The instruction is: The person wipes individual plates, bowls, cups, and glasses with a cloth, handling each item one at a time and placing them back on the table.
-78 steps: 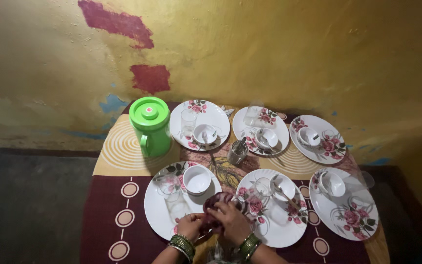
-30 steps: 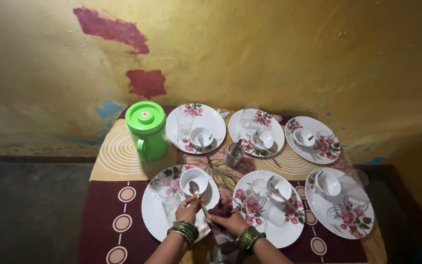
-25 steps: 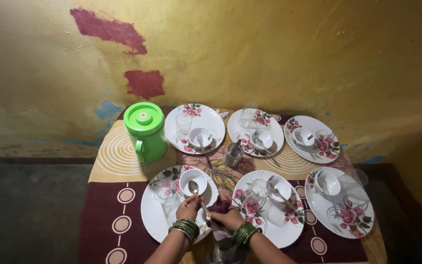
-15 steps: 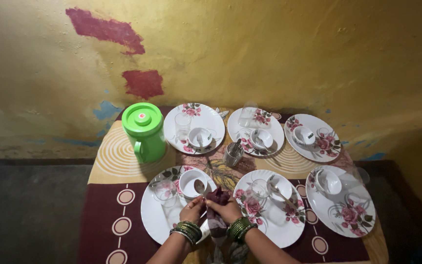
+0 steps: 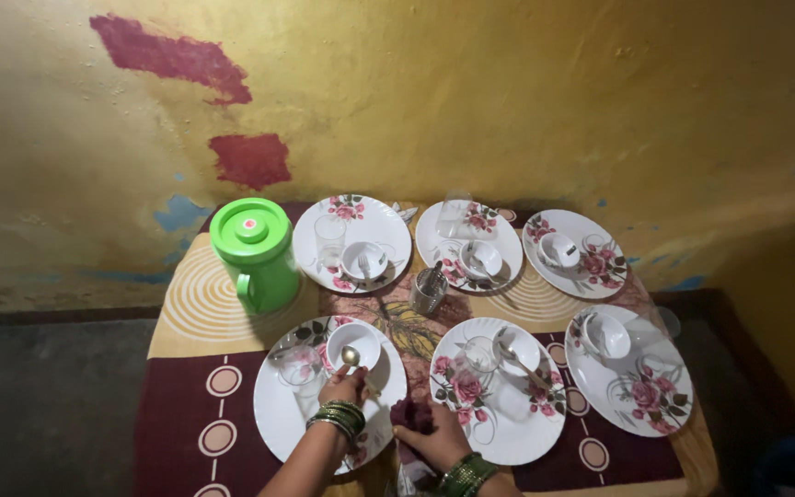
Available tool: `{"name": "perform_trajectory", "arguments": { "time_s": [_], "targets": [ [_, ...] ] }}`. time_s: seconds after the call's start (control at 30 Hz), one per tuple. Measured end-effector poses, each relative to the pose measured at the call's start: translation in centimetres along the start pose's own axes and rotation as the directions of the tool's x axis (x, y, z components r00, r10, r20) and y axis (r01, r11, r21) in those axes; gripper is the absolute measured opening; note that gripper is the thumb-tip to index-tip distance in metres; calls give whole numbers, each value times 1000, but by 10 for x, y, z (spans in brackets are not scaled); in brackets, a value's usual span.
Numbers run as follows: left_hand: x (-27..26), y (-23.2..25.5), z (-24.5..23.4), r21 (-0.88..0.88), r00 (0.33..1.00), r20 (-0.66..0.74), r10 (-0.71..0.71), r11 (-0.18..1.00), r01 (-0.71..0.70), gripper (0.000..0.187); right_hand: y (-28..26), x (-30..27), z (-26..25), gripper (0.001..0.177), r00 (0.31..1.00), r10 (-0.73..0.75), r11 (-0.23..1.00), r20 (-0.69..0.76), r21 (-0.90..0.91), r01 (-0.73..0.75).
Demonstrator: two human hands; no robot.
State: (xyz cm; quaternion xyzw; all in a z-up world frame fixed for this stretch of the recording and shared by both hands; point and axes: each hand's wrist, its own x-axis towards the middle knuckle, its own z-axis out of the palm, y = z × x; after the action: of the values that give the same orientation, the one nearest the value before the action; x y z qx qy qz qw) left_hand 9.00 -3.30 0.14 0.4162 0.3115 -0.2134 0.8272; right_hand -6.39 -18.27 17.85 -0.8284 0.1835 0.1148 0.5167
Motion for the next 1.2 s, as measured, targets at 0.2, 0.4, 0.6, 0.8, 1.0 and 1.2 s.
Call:
{"name": "perform_trajectory", "arguments": {
  "time_s": [0.2, 0.4, 0.6, 0.8, 1.0, 1.2],
  "targets": [
    [6, 2, 10, 38, 983, -180, -25, 999, 32, 60, 32, -5, -4, 36, 997, -13, 986, -73, 163, 25],
    [16, 3, 23, 184, 980, -189, -58, 978, 94, 45, 57, -4, -3, 33, 999, 6, 961, -42, 276, 5],
    [31, 12, 44, 902, 993, 12, 121, 427, -63, 20, 74, -7, -2, 33, 998, 54, 939, -24, 341, -43],
    [37, 13, 67, 11, 944, -285, -165, 984, 175, 18, 101, -6, 5, 39, 990, 132, 883, -57, 460, -91],
    [37, 13, 69, 745, 972, -233, -14, 640, 188, 21, 119, -7, 4, 38, 996, 34, 820, -79, 572, 17],
    [38, 20, 62, 981, 998, 26, 57, -195, -14, 32, 125, -10, -4, 38, 995, 7, 888, -102, 459, 40]
  ]
}}
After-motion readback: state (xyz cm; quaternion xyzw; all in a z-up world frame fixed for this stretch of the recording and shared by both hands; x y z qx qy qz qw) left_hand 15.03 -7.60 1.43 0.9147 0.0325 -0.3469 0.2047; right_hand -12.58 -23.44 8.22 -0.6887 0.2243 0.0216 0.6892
